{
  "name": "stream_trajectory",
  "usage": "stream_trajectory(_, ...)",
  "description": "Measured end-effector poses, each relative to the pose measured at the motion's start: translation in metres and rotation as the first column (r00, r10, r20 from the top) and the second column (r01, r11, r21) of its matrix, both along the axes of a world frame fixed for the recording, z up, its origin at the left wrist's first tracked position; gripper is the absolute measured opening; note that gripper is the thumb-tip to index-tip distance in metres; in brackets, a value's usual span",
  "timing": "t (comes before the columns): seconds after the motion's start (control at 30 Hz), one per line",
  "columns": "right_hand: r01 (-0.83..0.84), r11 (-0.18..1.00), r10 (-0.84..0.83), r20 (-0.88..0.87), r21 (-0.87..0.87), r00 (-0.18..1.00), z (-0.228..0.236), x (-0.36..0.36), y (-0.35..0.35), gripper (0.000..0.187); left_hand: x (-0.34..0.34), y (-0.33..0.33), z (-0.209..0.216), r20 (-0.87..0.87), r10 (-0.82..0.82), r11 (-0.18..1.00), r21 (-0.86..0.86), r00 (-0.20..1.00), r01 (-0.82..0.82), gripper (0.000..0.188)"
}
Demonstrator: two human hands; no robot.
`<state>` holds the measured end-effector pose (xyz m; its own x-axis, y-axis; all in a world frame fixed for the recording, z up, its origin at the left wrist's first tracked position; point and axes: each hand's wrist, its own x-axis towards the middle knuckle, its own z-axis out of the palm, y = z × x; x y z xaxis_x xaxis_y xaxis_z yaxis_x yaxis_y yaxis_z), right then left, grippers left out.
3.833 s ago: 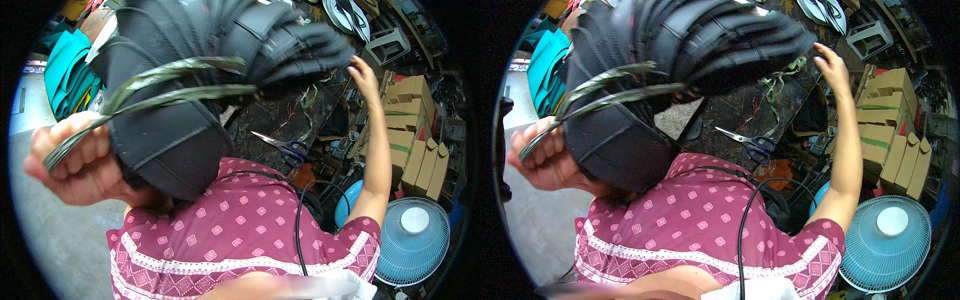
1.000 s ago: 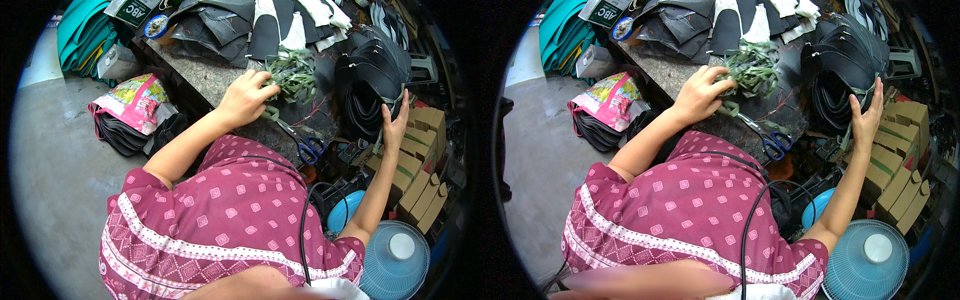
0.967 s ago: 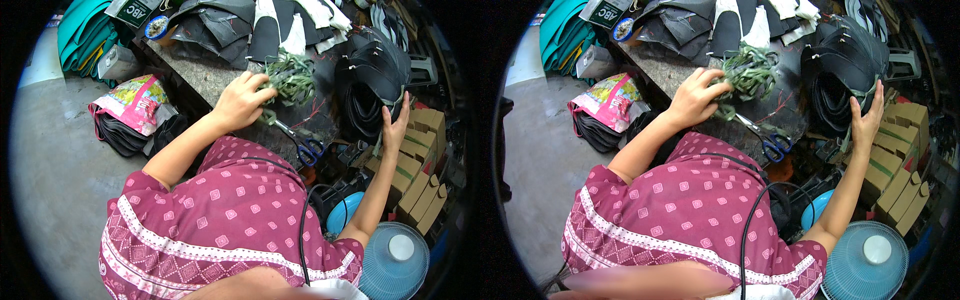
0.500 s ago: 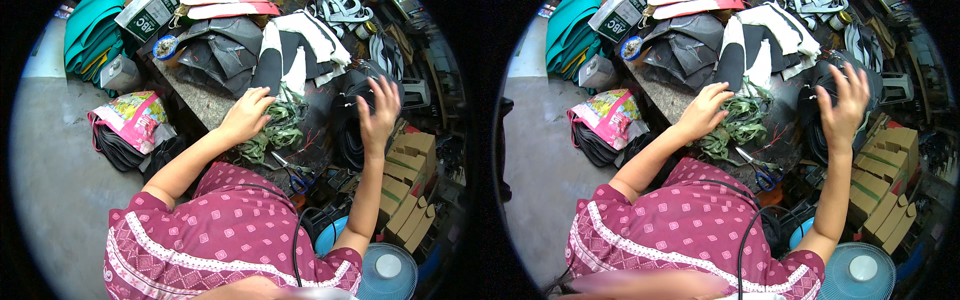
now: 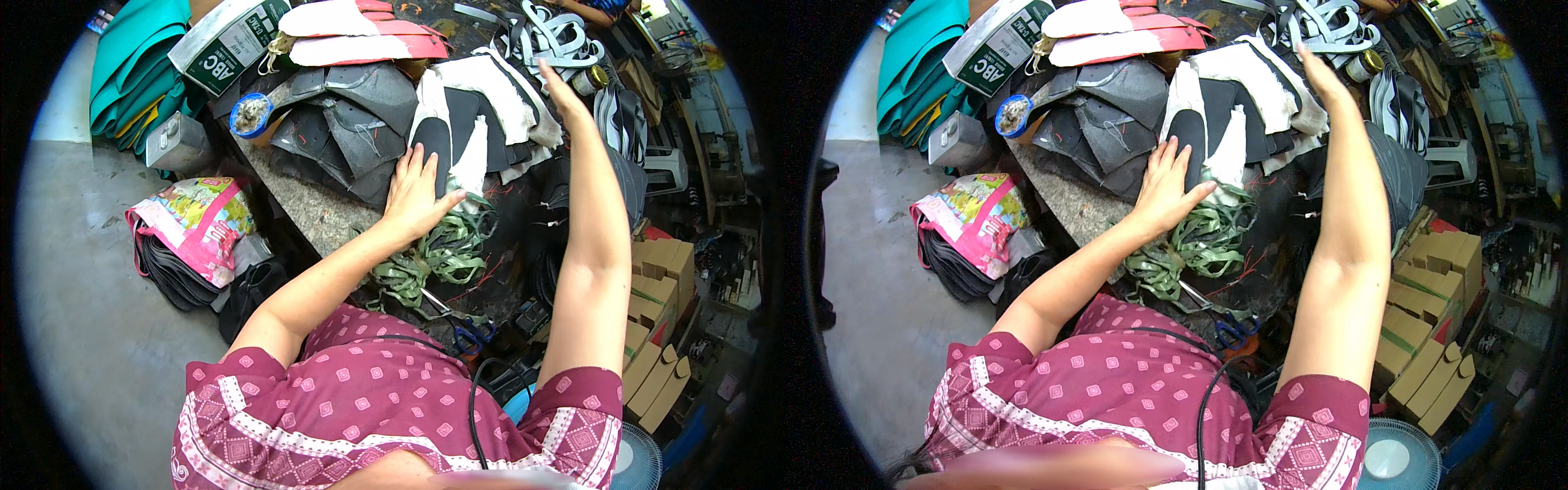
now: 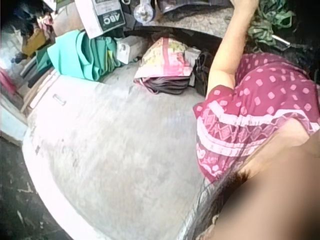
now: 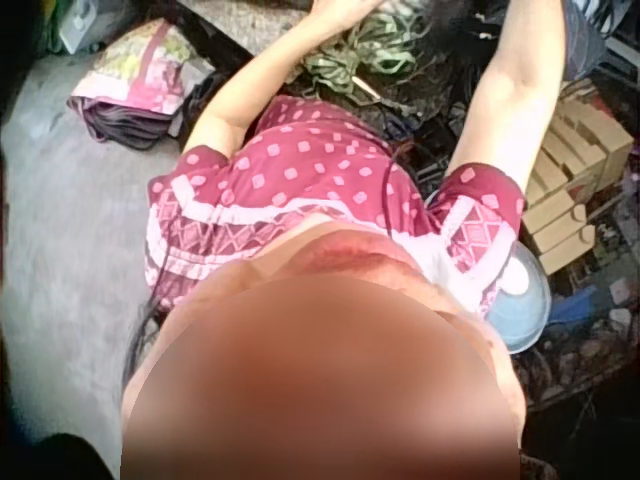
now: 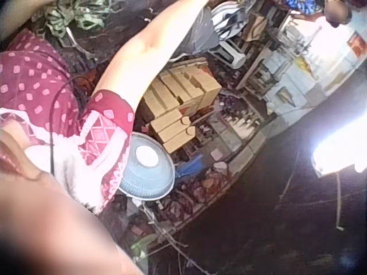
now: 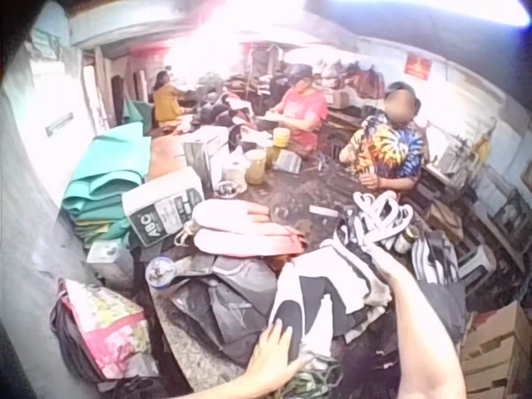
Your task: The person ties a stack of black rubber sheets with a green strap using scissors to trim excess. Then the person wraps a white cloth around a black insole and ties it with the same green strap.
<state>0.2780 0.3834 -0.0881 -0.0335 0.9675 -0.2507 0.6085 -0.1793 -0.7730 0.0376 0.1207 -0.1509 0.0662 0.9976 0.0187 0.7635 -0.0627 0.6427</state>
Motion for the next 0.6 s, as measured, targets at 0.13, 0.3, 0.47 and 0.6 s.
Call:
stream_trajectory(0.13, -0.098, 0.956, 0.156, 0.197, -0.276, 0.968, -0.032, -0.007, -0.004, 0.127, 0.001, 0.003, -0.010, 0.242, 0.080, 0.993, -0.102, 0.967, -0.056, 0.079)
stream_trajectory(0.3, -0.282, 0.908, 0.367, 0.266, -0.309, 0.891, -0.044, -0.014, -0.022, 0.118, 0.010, 0.008, -0.020, 0.217, 0.104, 0.990, 0.075, 0.971, -0.123, 0.067)
stream_trajectory(0.47, -0.328, 0.873, 0.387, 0.105, -0.362, 0.916, -0.024, -0.011, -0.039, 0.101, 0.013, 0.014, -0.019, 0.266, 0.145, 0.979, 0.098, 0.953, -0.176, 0.059)
stream_trajectory(0.6, -0.021, 0.920, 0.068, 0.107, -0.391, 0.992, -0.013, -0.008, -0.043, 0.110, 0.012, 0.012, -0.018, 0.229, 0.168, 0.977, 0.087, 0.959, -0.193, 0.063)
